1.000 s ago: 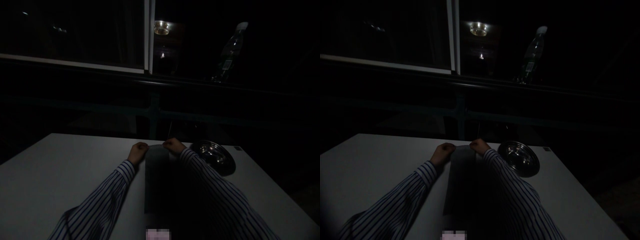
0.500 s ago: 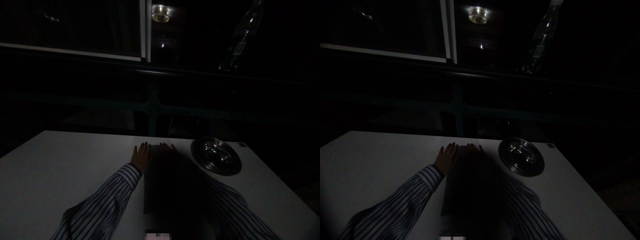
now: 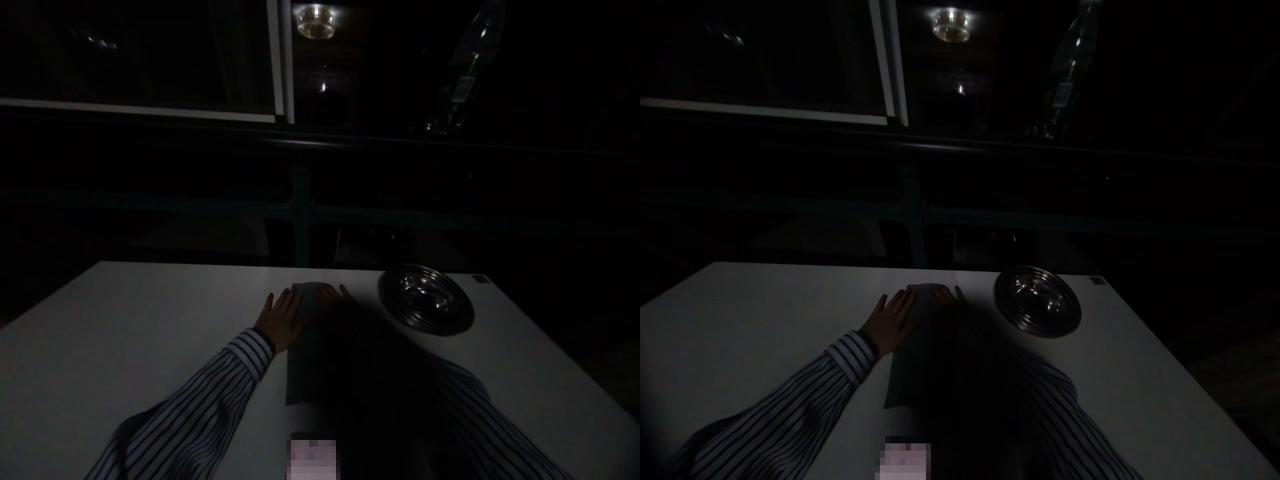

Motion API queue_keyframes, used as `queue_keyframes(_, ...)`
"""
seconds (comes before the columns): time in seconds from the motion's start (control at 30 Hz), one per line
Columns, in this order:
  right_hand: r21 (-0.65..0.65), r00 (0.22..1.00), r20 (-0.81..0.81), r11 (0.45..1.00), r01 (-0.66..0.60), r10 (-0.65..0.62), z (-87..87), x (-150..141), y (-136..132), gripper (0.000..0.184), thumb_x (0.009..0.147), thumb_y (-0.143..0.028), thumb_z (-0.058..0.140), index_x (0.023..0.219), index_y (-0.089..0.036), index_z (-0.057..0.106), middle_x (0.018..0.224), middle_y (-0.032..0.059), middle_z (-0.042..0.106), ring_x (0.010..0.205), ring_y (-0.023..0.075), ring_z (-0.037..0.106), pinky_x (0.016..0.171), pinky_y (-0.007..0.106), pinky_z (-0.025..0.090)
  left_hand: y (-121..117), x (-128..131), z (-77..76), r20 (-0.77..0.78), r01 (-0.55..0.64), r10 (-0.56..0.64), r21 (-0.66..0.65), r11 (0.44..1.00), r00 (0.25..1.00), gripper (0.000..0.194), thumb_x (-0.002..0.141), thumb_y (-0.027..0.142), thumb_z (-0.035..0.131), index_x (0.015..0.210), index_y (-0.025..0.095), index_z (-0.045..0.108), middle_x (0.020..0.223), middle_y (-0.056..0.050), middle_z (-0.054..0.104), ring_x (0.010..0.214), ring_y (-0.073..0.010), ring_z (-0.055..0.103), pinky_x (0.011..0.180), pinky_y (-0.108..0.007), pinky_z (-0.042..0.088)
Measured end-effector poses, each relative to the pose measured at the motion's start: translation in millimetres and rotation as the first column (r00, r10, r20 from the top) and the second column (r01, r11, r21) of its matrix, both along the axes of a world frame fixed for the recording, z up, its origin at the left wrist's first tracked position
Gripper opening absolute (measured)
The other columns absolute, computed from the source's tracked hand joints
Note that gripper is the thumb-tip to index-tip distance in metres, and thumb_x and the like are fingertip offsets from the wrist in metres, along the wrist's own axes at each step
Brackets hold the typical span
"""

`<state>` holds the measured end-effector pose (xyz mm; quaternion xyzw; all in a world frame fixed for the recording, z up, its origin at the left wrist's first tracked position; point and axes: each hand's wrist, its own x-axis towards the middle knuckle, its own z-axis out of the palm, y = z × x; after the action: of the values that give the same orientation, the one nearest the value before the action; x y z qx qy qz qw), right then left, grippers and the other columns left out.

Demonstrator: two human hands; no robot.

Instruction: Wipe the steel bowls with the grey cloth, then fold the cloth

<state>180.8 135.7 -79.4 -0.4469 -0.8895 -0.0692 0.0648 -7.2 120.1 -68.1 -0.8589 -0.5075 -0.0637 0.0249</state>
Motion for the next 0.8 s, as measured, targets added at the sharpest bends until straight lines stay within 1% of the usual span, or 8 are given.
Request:
queue_keyframes(0.13,-0.016,1.0,0.012,1.0,-0.011,0.011,8.0,2,-1,0.049,0.084,-0.034,0.03,0.124,-0.007,0.033,0.132,0.0137,0.031,0.122,0.0253,0.026,0.094,0.054,0.025,-3,-4,8.2,0.015,0.003,-0.003,0.001,1.0,1.0,0.062,0.081,0.051,0.022,0.129,0.014,0.026,0.135,-0.013,0.026,0.123,-0.0274,0.023,0.096,-0.051,0.019)
queue_keyframes(0.23,0.0,1.0,0.011,1.0,-0.016,0.016,9.8,3,-6,0.048,0.084,-0.033,0.029,0.125,-0.008,0.032,0.132,0.0141,0.03,0.122,0.0249,0.025,0.095,0.052,0.024,-9,-9,11.0,0.027,0.133,-0.134,0.049,0.99,0.991,0.058,0.082,0.049,0.023,0.13,0.017,0.023,0.136,-0.011,0.025,0.125,-0.0249,0.02,0.098,-0.049,0.018)
queue_keyframes(0.33,-0.009,0.999,0.022,0.999,-0.031,0.032,7.6,6,-12,0.046,0.084,-0.033,0.032,0.124,-0.009,0.034,0.131,0.0141,0.032,0.122,0.0249,0.027,0.095,0.052,0.023,-16,-13,8.8,0.001,0.23,-0.23,0.015,0.973,0.973,0.059,0.081,0.049,0.025,0.13,0.017,0.024,0.135,-0.012,0.027,0.124,-0.0245,0.022,0.098,-0.049,0.017)
queue_keyframes(0.47,0.005,0.999,0.036,1.0,-0.024,0.023,4.9,10,-20,0.045,0.085,-0.033,0.03,0.124,-0.01,0.035,0.131,0.0133,0.031,0.121,0.0243,0.028,0.096,0.052,0.023,-25,-17,9.4,0.005,0.222,-0.222,-0.005,0.975,0.975,0.061,0.081,0.051,0.025,0.131,0.017,0.021,0.136,-0.012,0.024,0.125,-0.0249,0.02,0.098,-0.05,0.016)
queue_keyframes(0.53,0.027,0.998,0.041,0.998,-0.053,0.052,4.5,10,-25,0.044,0.086,-0.032,0.027,0.124,-0.01,0.035,0.132,0.0127,0.03,0.121,0.024,0.028,0.096,0.051,0.023,-31,-18,11.2,0.0,0.244,-0.244,0.006,0.97,0.97,0.061,0.081,0.051,0.025,0.132,0.018,0.018,0.137,-0.011,0.022,0.125,-0.024,0.018,0.099,-0.048,0.015)
queue_keyframes(0.6,0.026,0.995,0.046,0.995,-0.092,0.091,4.6,9,-32,0.044,0.086,-0.031,0.028,0.124,-0.01,0.034,0.132,0.0128,0.031,0.121,0.0244,0.028,0.095,0.051,0.024,-38,-19,11.8,-0.02,0.255,-0.255,0.004,0.967,0.967,0.063,0.08,0.052,0.026,0.131,0.017,0.02,0.137,-0.011,0.023,0.125,-0.024,0.019,0.099,-0.048,0.013)
queue_keyframes(0.7,0.017,0.993,0.025,0.994,-0.112,0.111,6.8,9,-43,0.042,0.085,-0.028,0.029,0.123,-0.01,0.036,0.13,0.0146,0.034,0.12,0.0257,0.03,0.095,0.05,0.025,-47,-18,10.9,-0.034,0.222,-0.222,0.011,0.975,0.974,0.064,0.078,0.054,0.028,0.129,0.015,0.026,0.134,-0.013,0.028,0.124,-0.0249,0.022,0.099,-0.049,0.013)
queue_keyframes(0.8,0.028,0.992,0.005,0.991,-0.127,0.127,11.4,7,-54,0.039,0.085,-0.028,0.034,0.12,-0.011,0.038,0.128,0.0149,0.035,0.117,0.0263,0.032,0.094,0.05,0.026,-56,-18,11.0,-0.02,0.215,-0.214,0.051,0.975,0.977,0.064,0.078,0.053,0.029,0.13,0.016,0.024,0.135,-0.013,0.027,0.124,-0.0253,0.021,0.099,-0.049,0.013)
